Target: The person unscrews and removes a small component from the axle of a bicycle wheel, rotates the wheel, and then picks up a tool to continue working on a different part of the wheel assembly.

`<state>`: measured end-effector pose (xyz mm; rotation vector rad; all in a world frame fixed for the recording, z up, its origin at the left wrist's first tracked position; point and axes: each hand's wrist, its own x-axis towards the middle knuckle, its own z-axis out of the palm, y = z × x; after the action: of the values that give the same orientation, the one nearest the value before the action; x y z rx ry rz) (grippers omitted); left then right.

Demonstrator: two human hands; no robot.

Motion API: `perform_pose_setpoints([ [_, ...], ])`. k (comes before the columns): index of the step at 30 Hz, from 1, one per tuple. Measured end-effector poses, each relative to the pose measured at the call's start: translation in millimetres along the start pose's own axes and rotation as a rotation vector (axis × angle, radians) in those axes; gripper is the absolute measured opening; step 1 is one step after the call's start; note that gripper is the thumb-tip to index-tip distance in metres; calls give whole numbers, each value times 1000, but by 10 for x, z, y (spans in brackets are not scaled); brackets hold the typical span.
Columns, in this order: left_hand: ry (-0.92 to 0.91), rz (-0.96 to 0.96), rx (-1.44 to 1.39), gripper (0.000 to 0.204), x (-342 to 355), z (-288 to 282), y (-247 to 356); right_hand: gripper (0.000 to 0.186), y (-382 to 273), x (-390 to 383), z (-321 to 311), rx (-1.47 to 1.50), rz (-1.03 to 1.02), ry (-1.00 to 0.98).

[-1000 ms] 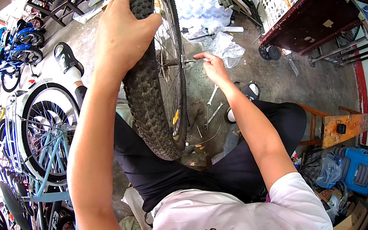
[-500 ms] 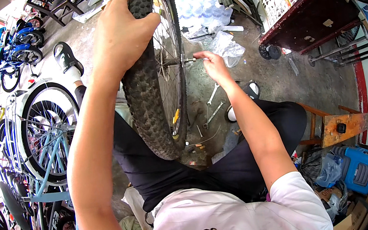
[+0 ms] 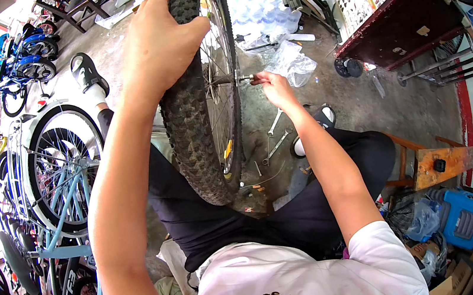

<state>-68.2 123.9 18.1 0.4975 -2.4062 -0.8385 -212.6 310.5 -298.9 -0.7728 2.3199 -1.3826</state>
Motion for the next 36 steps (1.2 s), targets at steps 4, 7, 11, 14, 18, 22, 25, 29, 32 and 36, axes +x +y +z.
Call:
perform_pose_setpoints([
  [4,4,6,22,61,-9,-17,-26,39,-61,-32,5,133,65,24],
  [7,10,13,2,61,-7,-53,-89,47,-305,-23,-29,118,-97,83],
  [11,1,-24,3,61,-20,-37,-12,44,-91,-30,-32,-76,-110,-6],
  [14,5,-22,13,61,-35,-19,-9,42,64,-66,14,-103,16,-26],
  [18,15,2,27,62,-26,-46,-69,41,-218,-83,0,-8,-36,73],
  [22,22,7,48,62,-23,-56,-64,41,-356,-79,-27,-36,-18,-7],
  [25,19,11,13,62,-22,-21,-55,44,-64,-33,-17,-97,-39,-20],
  [29,17,3,24,63,-29,-21,-44,46,-177,-56,-20,35,18,25],
  [32,16,3,57,63,-24,-55,-62,46,-373,-89,-21,-16,43,-24],
  [36,4,-5,40,63,-11,-27,-20,41,-50,3,3,-330,166,-329],
])
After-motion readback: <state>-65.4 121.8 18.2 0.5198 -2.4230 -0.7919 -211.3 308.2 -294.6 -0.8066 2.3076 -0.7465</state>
